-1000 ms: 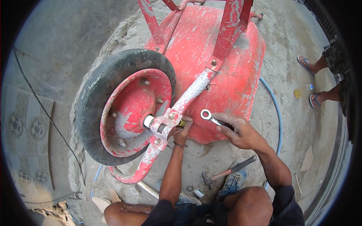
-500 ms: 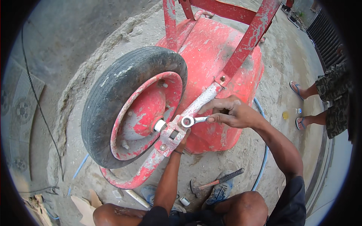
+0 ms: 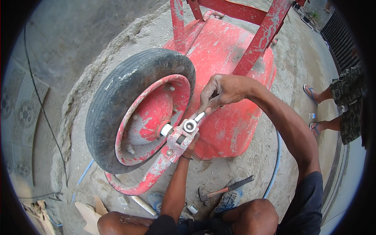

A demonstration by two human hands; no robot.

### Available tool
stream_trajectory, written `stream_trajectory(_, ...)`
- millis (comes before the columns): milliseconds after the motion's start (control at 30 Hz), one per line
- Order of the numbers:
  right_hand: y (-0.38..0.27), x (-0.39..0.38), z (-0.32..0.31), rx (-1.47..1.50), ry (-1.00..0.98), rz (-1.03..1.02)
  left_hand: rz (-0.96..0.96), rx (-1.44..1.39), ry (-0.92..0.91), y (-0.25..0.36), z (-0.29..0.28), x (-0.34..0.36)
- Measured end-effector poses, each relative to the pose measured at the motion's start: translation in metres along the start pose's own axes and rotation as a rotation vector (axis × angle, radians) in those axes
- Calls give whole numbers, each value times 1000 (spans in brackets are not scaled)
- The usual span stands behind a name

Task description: The person repairs a wheelbarrow wheel assembly by hand using a hammer, screwdriver, and wrench. They tap the wheel and axle with a hammer, use a screwdriver to pry components, and use a wrench to tighten nuts on the axle assembly.

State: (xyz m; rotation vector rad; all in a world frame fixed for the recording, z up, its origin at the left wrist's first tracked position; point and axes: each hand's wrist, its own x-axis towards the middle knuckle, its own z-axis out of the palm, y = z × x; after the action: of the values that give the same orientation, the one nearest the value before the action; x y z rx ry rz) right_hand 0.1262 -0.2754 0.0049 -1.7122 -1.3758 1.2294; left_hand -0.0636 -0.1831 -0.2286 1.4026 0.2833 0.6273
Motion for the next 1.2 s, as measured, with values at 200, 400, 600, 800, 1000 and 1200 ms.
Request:
stream_trajectory(200, -10, 31, -12, -144, -60, -94, 20, 55, -47, -2, -4, 3)
stream_trajectory(400, -23, 7, -6, -231, -61, 54, 87, 123, -11, -23, -14, -2)
stream_trajectory(600, -9, -34, 41, -161, 294, -102, -25, -16, -9, -7, -6, -4)
stream_trajectory(800, -5, -49, 56, -279, 430, -145, 16, 24, -15, -4, -4, 0)
stream_trajectory(1000, -4, -16, 14, -234, 166, -208, 41, 50, -55, 0, -6, -1)
stream_trajectory(1200, 2, -11, 5, -62, 32, 8, 34, 50, -91, -7, -5, 1)
